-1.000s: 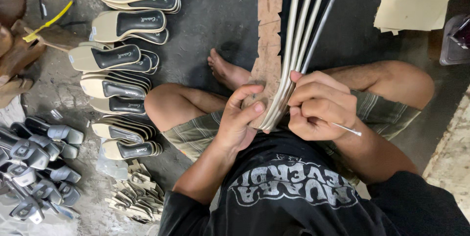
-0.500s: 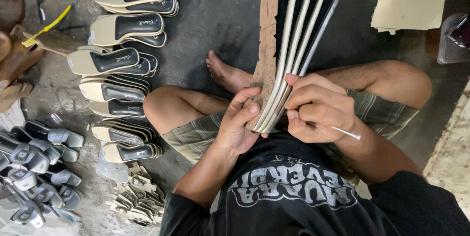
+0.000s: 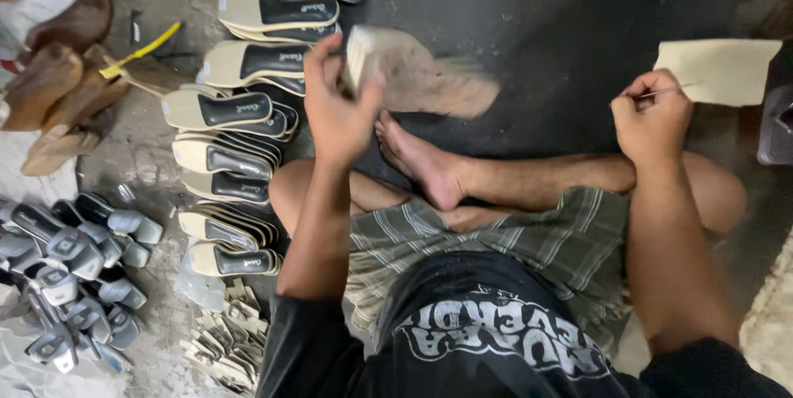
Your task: The person sits on the floor and assembles slipper soles by inserting a metal pin into a stack of soles using a small tool. They repeatedly pick up stacks of soles, align them, insert the pin, and place the assembled stack aside.
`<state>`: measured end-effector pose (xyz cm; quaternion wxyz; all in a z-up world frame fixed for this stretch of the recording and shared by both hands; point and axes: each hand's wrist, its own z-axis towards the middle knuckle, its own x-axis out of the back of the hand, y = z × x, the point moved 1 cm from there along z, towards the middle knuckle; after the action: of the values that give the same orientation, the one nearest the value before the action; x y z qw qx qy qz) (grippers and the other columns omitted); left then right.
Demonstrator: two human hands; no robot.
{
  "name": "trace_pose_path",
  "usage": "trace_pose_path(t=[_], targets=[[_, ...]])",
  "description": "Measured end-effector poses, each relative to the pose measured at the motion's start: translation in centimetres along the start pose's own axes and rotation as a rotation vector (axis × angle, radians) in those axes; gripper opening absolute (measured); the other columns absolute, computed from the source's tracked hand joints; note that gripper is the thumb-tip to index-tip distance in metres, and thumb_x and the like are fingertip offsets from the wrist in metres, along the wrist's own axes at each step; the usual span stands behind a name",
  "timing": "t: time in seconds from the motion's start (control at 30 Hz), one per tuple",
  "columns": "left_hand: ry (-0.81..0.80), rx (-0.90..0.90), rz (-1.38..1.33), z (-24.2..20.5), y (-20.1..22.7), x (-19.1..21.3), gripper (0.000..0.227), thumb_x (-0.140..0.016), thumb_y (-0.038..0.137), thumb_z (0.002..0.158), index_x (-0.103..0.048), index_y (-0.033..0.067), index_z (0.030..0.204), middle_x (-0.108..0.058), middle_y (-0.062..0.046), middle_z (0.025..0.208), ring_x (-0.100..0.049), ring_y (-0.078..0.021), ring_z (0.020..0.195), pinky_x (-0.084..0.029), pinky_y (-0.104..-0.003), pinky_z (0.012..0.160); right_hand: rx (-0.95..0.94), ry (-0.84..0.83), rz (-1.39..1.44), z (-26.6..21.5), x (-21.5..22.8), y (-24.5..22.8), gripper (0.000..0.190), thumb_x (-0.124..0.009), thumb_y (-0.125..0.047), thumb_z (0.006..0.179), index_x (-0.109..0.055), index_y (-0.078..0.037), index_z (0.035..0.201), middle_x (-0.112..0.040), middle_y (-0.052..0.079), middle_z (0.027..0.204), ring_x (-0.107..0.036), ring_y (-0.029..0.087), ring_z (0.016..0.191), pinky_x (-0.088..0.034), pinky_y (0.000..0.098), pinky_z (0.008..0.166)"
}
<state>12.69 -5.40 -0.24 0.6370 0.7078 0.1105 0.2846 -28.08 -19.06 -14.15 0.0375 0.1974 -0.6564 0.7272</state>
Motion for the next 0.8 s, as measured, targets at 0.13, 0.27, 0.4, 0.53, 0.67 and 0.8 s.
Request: trace_pose_path(t=[0.13,0.27,0.4,0.53,0.67,0.8], targets=[[-0.023,-0.282,-0.062,10.5,-8.3,-1.3,0.043,-0.076,0.006,0.103,-0.054,-0.0059,0.138,-0.069,-0.015,0.125,-0.066,-0.0180,0.112,-0.055,-0.032,0.099,-0.141,0.102,-0.048,1.6,-1.3,5.8,0.007,-0.066,0.003,0.093,-0.060,0.001,0.097,-0.062,0.006,0.081,-0.059,0.011,0.070,-0.048,0.0275,0.064],[-0.084,-0.223,-0.122,20.8,-13.9,-1.6,0.044,-0.076,0.012,0.099,-0.057,-0.0061,0.135,-0.071,-0.015,0.124,-0.069,-0.0181,0.110,-0.057,-0.030,0.096,-0.089,0.087,-0.172,1.6,-4.2,7.1,0.011,-0.071,-0.002,0.087,-0.061,-0.001,0.094,-0.062,0.006,0.077,-0.059,0.012,0.069,-0.049,0.0298,0.063],[-0.107,-0.208,0.008,29.2,-14.9,-1.2,0.043,-0.072,0.017,0.100,-0.061,-0.0013,0.137,-0.074,-0.015,0.122,-0.068,-0.0205,0.106,-0.057,-0.031,0.093,-0.226,0.059,-0.211,1.6,-4.6,6.4,0.010,-0.070,-0.006,0.086,-0.062,-0.003,0.092,-0.066,0.007,0.074,-0.060,0.013,0.065,-0.049,0.0313,0.061],[0.228,-0.828,0.632,33.2,-12.7,-1.2,0.028,-0.073,0.017,0.103,-0.072,0.0017,0.127,-0.057,-0.033,0.137,-0.059,-0.0393,0.123,-0.049,-0.039,0.101,-0.245,0.083,-0.260,2.7,-4.9,5.6,0.013,-0.072,-0.008,0.087,-0.064,-0.001,0.093,-0.069,0.011,0.076,-0.065,0.016,0.067,-0.051,0.0321,0.063],[0.244,-0.528,0.343,30.6,-11.1,-3.4,0.027,-0.063,0.024,0.106,-0.072,0.0022,0.120,-0.071,-0.019,0.117,-0.068,-0.0253,0.104,-0.055,-0.035,0.093,-0.332,-0.044,0.010,3.7,-5.2,5.0,0.016,-0.065,-0.015,0.097,-0.068,-0.004,0.108,-0.074,0.008,0.091,-0.068,0.017,0.074,-0.055,0.0321,0.065],[-0.176,-0.069,0.090,22.3,-11.1,-12.6,0.032,-0.064,0.032,0.105,-0.074,0.0011,0.104,-0.072,-0.004,0.089,-0.063,-0.0103,0.080,-0.054,-0.029,0.069,-0.586,-0.145,0.469,5.0,-5.1,3.6,0.029,-0.049,-0.025,0.108,-0.062,-0.005,0.124,-0.076,0.013,0.109,-0.073,0.020,0.090,-0.060,0.0327,0.077]])
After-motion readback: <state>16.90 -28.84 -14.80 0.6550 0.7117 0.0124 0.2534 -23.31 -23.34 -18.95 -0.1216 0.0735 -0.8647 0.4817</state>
